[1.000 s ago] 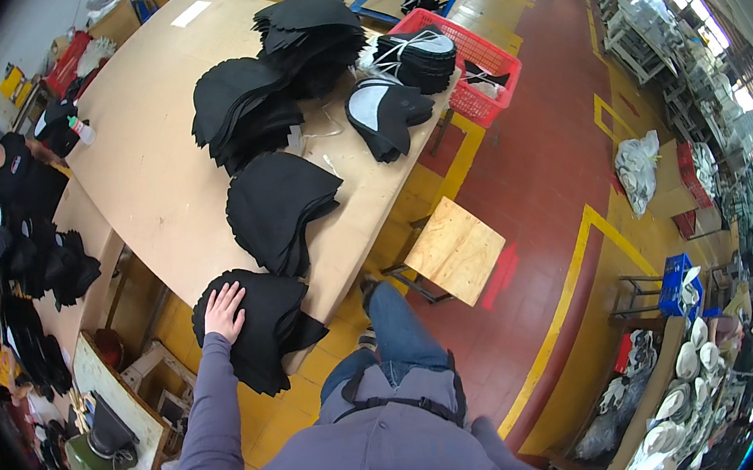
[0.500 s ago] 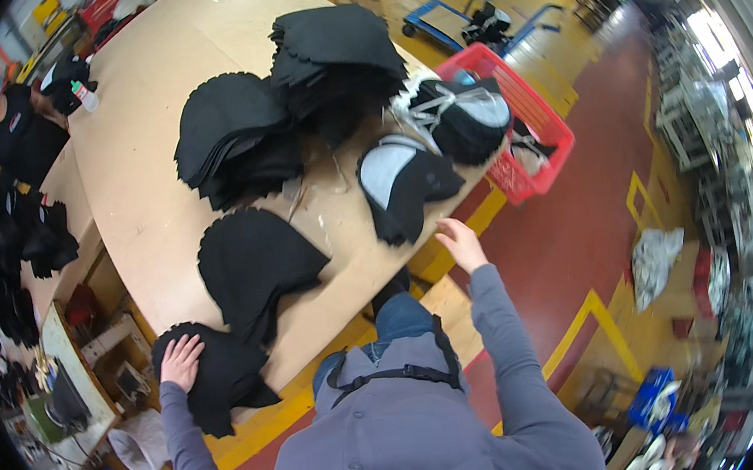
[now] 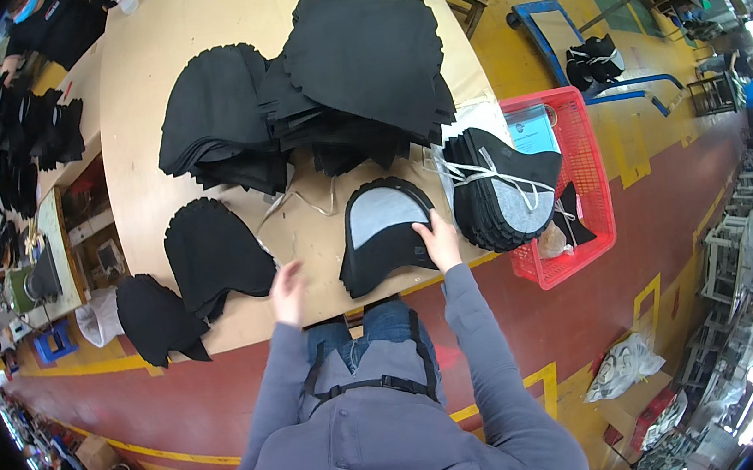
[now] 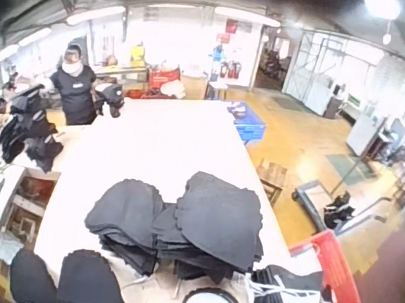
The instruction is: The person repeatedly picks up black fabric pieces from a table, aligns them into stacks, and places them back down. The person also ties a bundle of fabric pieces with a white string and moves stacks between the table and a red basket.
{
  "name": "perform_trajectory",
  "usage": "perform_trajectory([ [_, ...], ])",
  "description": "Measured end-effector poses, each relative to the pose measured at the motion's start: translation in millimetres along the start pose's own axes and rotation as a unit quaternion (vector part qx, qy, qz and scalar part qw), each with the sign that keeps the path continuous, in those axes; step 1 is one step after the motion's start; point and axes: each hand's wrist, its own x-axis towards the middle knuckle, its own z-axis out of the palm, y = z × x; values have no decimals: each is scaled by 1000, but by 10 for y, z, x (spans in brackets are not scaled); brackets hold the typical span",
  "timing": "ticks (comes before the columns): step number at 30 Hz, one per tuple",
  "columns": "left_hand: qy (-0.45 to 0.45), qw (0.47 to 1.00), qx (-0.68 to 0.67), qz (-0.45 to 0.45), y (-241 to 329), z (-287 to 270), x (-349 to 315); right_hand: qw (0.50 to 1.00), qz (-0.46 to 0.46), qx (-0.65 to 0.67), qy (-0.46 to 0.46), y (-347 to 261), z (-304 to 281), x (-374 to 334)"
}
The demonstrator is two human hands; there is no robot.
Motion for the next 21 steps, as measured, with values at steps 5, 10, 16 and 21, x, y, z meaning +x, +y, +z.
perform_trajectory([
  [5, -165, 966, 44, -195, -88, 1164, 556, 997, 13, 72, -5, 380, -114, 177],
  [10, -158, 944, 94, -274, -229, 1162, 828, 917, 220, 233, -239, 270, -265, 304],
  [16, -242, 935, 147, -212, 68, 1084, 716, 925, 193, 213, -248, 474, -180, 180],
  [21, -230, 935, 262, -70, -77, 876, 550, 945, 154, 175, -232, 560, -41, -129],
])
